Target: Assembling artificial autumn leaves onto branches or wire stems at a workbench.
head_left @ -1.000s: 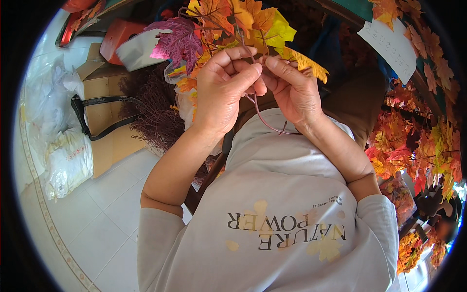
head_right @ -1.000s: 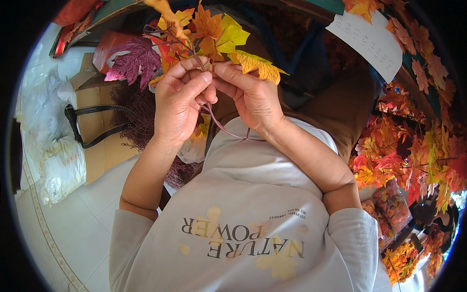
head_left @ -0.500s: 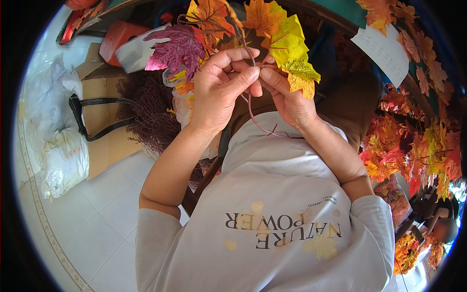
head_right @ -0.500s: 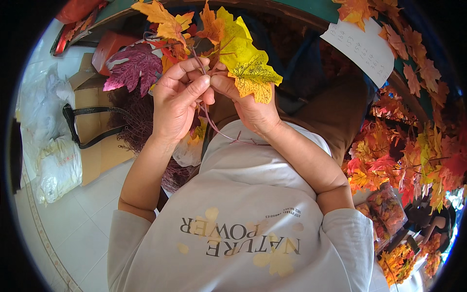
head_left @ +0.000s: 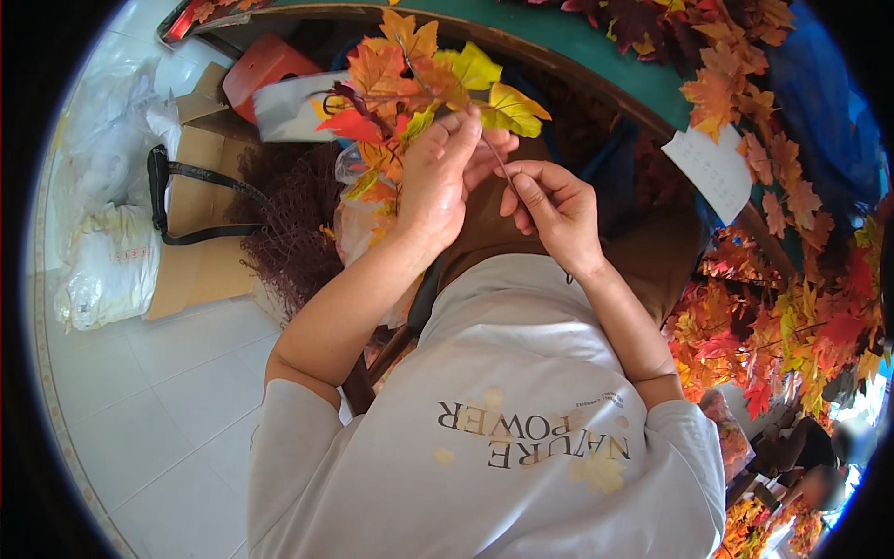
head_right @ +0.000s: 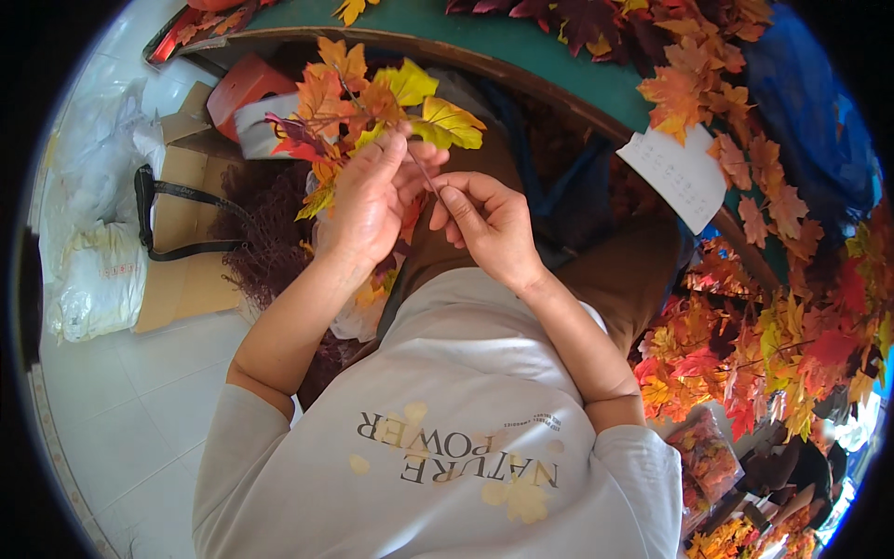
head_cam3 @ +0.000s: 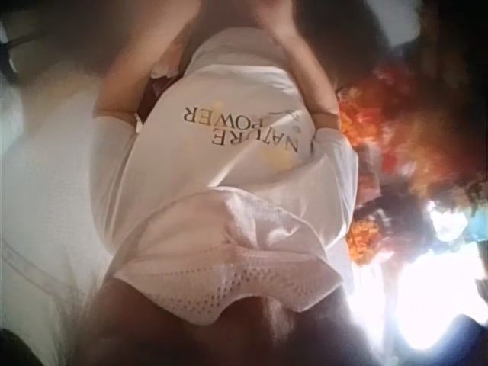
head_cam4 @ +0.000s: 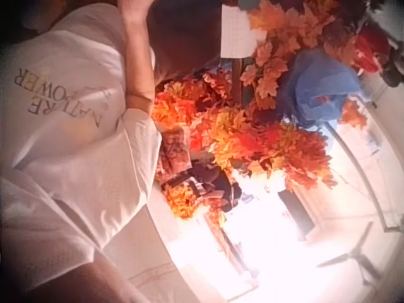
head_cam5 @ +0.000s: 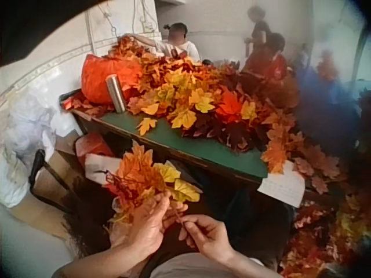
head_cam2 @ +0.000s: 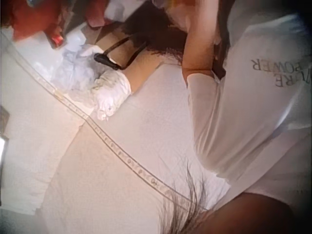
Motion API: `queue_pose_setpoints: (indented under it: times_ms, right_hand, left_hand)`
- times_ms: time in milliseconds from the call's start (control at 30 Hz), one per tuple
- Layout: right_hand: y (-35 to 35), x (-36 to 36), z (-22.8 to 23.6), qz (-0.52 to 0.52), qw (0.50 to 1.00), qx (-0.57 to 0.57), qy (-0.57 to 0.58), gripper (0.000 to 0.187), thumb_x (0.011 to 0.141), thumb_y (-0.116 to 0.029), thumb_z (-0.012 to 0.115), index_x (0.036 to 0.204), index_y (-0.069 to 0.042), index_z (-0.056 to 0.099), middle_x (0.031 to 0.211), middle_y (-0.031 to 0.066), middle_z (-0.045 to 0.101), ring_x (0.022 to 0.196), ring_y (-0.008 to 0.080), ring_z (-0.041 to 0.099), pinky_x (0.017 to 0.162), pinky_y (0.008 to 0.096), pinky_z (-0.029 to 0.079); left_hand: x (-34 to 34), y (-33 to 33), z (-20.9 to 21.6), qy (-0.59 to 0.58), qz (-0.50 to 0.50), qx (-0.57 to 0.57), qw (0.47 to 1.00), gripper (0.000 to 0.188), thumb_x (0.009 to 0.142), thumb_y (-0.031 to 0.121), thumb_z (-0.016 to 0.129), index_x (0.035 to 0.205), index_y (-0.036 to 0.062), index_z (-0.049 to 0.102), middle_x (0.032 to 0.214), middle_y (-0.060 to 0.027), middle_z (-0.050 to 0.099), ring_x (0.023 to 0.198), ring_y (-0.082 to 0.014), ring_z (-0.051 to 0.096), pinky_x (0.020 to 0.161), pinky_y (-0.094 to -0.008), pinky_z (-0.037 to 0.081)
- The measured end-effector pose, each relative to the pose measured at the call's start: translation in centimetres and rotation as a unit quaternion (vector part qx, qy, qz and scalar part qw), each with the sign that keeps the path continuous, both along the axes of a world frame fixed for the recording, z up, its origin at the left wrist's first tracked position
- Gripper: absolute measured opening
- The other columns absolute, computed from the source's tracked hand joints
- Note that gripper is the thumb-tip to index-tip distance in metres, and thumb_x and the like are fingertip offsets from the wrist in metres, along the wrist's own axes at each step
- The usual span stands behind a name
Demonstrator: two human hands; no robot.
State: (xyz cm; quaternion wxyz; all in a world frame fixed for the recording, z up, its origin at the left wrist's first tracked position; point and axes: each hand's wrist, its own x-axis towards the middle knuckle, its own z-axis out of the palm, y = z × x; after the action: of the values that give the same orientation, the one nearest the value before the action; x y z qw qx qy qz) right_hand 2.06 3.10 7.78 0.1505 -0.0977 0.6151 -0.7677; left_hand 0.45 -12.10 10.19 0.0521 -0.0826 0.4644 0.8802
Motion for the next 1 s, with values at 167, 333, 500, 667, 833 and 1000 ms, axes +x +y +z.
queue_pose_setpoints:
  times_ms: [167,333,500,667,833,1000]
  right_hand:
    - [-0.1,-1.2,-0.2,-0.067,0.996,-0.052,0.031,0.017,0.093,-0.008,0.05,0.103,0.002,0.06,0.073,0.001,0.059,0.058,0.0032,0.048,0.051,0.0166,0.041]
    - [-0.3,-1.4,-0.6,-0.158,0.962,0.111,0.194,0.018,0.087,-0.001,0.055,0.105,0.001,0.057,0.075,0.0064,0.06,0.061,0.0091,0.055,0.055,0.0222,0.047]
    - [-1.3,-1.3,-0.9,-0.165,0.864,0.226,0.418,0.029,0.08,0.002,0.058,0.107,-0.001,0.05,0.081,0.0167,0.061,0.071,0.0332,0.062,0.061,0.0379,0.052]
    - [0.7,-2.6,2.4,-0.135,0.751,0.385,0.519,0.019,0.075,-0.003,0.066,0.092,-0.004,0.059,0.083,0.0095,0.064,0.073,0.0268,0.064,0.063,0.034,0.053]
    - [6.4,-10.5,6.0,-0.242,0.645,0.418,0.592,0.01,0.074,-0.003,0.059,0.085,-0.003,0.059,0.078,0.0135,0.06,0.07,0.0313,0.059,0.062,0.0387,0.051]
    - [12.2,-17.6,8.4,-0.234,0.58,0.556,0.547,0.017,0.079,-0.003,0.059,0.095,-0.005,0.063,0.089,0.014,0.06,0.08,0.0311,0.06,0.069,0.0391,0.049]
  left_hand:
    - [0.9,0.2,0.3,-0.044,-0.054,0.131,0.989,0.029,0.094,0.028,0.05,0.105,0.0018,0.055,0.1,-0.0087,0.06,0.092,-0.0139,0.057,0.087,-0.0285,0.045]
    - [1.0,1.8,-1.0,0.053,-0.092,-0.03,0.994,0.027,0.091,0.019,0.056,0.109,-0.0014,0.056,0.098,-0.0044,0.059,0.09,-0.0118,0.057,0.083,-0.0268,0.046]
    - [0.8,0.9,-2.6,0.027,0.02,-0.099,0.995,0.016,0.085,0.004,0.061,0.099,-0.0032,0.061,0.089,-0.0041,0.063,0.078,-0.0089,0.058,0.07,-0.0209,0.046]
    - [0.3,0.1,-2.3,0.004,0.071,-0.067,0.995,0.014,0.089,0.01,0.059,0.1,0.0009,0.058,0.087,-0.0035,0.06,0.071,-0.0085,0.058,0.065,-0.0235,0.051]
    - [0.8,-0.1,-2.0,-0.088,-0.045,0.012,0.995,0.015,0.091,0.017,0.057,0.1,0.0057,0.056,0.077,0.0005,0.052,0.057,-0.0072,0.053,0.053,-0.0246,0.05]
    - [1.4,1.2,-2.0,-0.125,-0.176,-0.032,0.976,0.017,0.088,0.005,0.055,0.105,0.0005,0.054,0.081,-0.0013,0.053,0.065,-0.0094,0.055,0.064,-0.028,0.054]
